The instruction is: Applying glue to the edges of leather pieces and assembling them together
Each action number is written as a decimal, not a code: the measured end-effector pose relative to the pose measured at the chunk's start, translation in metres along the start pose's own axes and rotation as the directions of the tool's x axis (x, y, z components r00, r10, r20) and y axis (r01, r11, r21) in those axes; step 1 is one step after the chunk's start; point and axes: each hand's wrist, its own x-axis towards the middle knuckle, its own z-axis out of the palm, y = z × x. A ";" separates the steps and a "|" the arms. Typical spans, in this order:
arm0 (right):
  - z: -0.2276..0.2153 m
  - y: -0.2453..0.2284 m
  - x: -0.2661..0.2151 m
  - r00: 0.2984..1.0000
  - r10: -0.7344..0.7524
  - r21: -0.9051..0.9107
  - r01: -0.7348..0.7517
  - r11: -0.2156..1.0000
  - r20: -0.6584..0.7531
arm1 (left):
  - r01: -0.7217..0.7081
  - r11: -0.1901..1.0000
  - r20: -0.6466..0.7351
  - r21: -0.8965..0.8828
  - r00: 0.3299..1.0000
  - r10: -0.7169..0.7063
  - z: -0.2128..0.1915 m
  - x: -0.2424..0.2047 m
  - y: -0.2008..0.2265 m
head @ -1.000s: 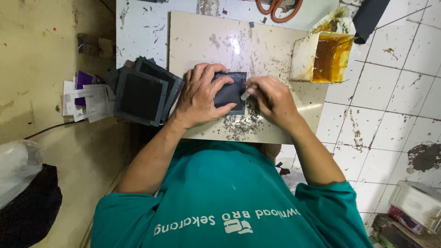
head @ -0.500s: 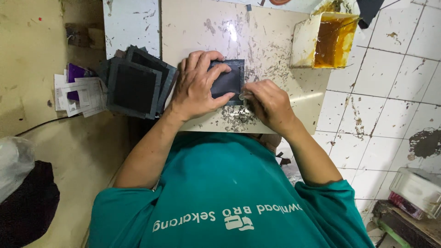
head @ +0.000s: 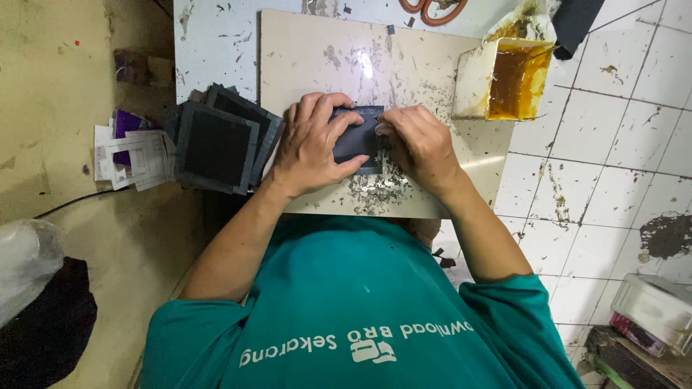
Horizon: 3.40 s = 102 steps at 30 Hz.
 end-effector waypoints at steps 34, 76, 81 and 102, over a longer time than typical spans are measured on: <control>-0.011 0.015 0.007 0.986 0.139 -0.054 -0.135 0.989 0.087 | 0.014 1.000 -0.025 -0.007 1.000 -0.014 0.003 -0.001 -0.001; 0.000 -0.009 0.001 0.992 0.121 -0.069 -0.118 0.991 0.039 | 0.009 1.000 -0.013 -0.013 1.000 -0.010 0.002 -0.002 -0.002; -0.008 -0.018 -0.028 0.972 0.146 0.012 -0.150 0.989 0.184 | 0.005 1.000 -0.003 -0.024 1.000 -0.005 0.000 -0.001 -0.001; -0.025 -0.034 -0.013 0.894 0.018 -0.247 0.105 0.963 0.447 | 0.015 0.999 0.003 -0.037 1.000 -0.015 0.003 -0.002 -0.001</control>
